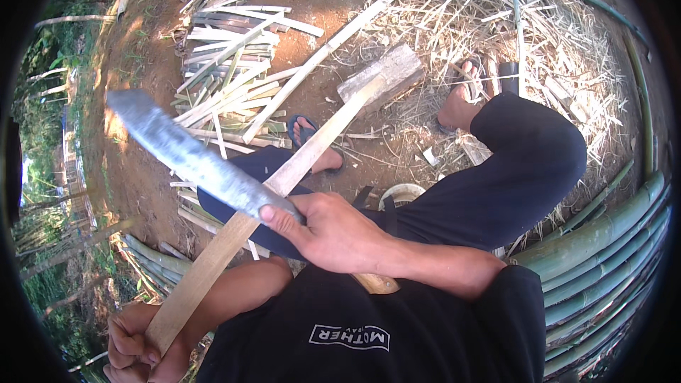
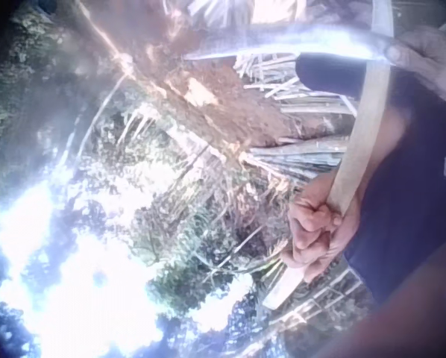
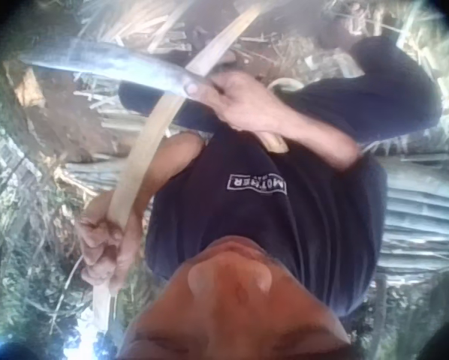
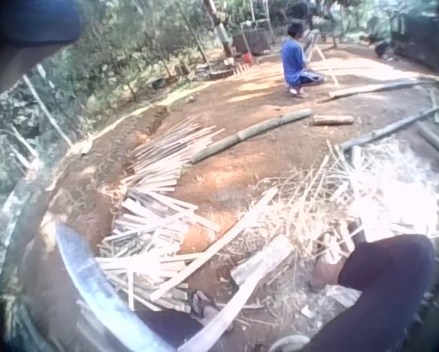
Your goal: The person sits on the ground and uses a machete to split long bamboo poles into thin strips. They repeatedly position the bamboo on a wooden block, strike it with the machete to split it, and then separate the resulting strips by hand.
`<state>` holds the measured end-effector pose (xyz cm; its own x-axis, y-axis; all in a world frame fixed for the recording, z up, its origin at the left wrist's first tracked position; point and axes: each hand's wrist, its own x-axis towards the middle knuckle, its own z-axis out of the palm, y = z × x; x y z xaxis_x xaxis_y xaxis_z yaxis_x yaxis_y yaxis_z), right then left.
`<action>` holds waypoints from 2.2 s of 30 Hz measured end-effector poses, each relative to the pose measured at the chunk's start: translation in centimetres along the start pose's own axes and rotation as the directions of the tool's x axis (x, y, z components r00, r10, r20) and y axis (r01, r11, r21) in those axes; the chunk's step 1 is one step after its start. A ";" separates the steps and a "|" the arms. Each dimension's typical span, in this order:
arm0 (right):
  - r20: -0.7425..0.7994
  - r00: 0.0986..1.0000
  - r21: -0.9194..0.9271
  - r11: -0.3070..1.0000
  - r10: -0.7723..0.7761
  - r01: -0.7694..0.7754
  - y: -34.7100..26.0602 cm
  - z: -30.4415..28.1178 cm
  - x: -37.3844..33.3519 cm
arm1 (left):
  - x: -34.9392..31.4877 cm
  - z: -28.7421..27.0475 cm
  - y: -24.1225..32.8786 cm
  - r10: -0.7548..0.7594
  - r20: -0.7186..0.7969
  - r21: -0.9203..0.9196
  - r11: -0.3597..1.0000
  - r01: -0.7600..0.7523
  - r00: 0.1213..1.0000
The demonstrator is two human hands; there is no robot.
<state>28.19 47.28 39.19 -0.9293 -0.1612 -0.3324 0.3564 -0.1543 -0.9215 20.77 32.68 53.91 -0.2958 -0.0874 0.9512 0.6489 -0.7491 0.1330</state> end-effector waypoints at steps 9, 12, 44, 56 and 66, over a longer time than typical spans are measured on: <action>-0.195 0.980 0.002 0.999 0.033 -0.033 1.6 -0.1 0.9 | 0.0 -0.6 0.2 0.000 0.095 -0.079 0.997 0.007 0.995; -0.204 0.941 0.117 0.961 0.268 -0.249 2.1 -2.0 1.5 | 0.3 -1.0 -0.2 0.021 0.154 -0.079 0.997 -0.009 0.988; 0.020 0.989 0.026 0.988 0.150 -0.150 0.8 -1.2 -1.4 | 0.1 -1.2 0.1 -0.092 0.275 -0.370 0.909 0.194 0.957; -0.010 0.980 0.025 0.980 0.196 -0.196 1.3 -0.5 -0.4 | 0.2 -0.7 0.5 0.089 -0.057 0.317 0.946 -0.067 0.994; -0.036 0.964 0.015 0.965 0.262 -0.262 0.4 -2.3 0.0 | 0.8 -2.4 3.3 -0.145 -0.044 0.425 0.893 0.150 0.988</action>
<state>28.10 49.48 38.37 -0.8060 -0.1610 -0.5696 0.5889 -0.1214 -0.7990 21.02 28.55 54.48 -0.4176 -0.0069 0.9086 0.8328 -0.4029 0.3797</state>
